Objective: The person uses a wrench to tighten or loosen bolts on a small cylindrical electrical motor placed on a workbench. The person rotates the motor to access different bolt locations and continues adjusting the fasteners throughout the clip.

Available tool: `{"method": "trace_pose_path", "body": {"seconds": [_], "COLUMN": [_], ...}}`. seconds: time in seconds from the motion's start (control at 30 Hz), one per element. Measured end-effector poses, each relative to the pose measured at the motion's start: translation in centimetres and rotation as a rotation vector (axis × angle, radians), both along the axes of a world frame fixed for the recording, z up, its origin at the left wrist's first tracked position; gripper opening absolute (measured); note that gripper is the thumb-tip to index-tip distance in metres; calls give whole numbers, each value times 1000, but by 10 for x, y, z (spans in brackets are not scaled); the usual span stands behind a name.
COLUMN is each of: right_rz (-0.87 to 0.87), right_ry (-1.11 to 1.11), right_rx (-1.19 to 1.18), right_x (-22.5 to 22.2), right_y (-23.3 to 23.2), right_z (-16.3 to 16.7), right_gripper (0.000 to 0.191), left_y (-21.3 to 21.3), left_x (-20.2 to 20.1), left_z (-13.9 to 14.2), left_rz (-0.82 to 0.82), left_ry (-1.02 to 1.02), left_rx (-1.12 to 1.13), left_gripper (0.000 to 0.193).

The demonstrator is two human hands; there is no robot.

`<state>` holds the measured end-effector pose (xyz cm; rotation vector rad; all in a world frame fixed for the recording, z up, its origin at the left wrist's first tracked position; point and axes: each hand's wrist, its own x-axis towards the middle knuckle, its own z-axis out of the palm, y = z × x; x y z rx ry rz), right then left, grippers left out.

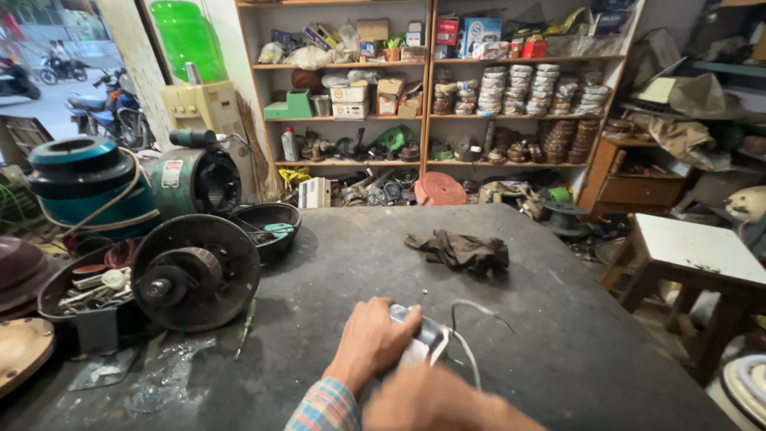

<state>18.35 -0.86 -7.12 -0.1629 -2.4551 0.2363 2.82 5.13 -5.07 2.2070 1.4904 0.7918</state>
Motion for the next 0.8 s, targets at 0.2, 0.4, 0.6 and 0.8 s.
{"method": "trace_pose_path", "body": {"seconds": [0.2,0.4,0.6,0.8], "right_rz": [91,58,-44,-108], "right_ry": [549,1446,1557,1704], "right_rx": [-492,-890,-1058,-1183], "right_x": [33,49,77,94], "right_y": [-11,21,41,79], "right_z": [10,64,48,11], "right_gripper": [54,55,55,53], "left_y": [-4,-11,-11,-8], "left_x": [2,1,0,1], "left_z": [8,17,17,13], "left_rz": [112,78,61,54], "left_ry": [-69,-100,-93,-73], "left_rx": [-88,-31,-37,-17], "left_gripper": [62,61,61,61]}}
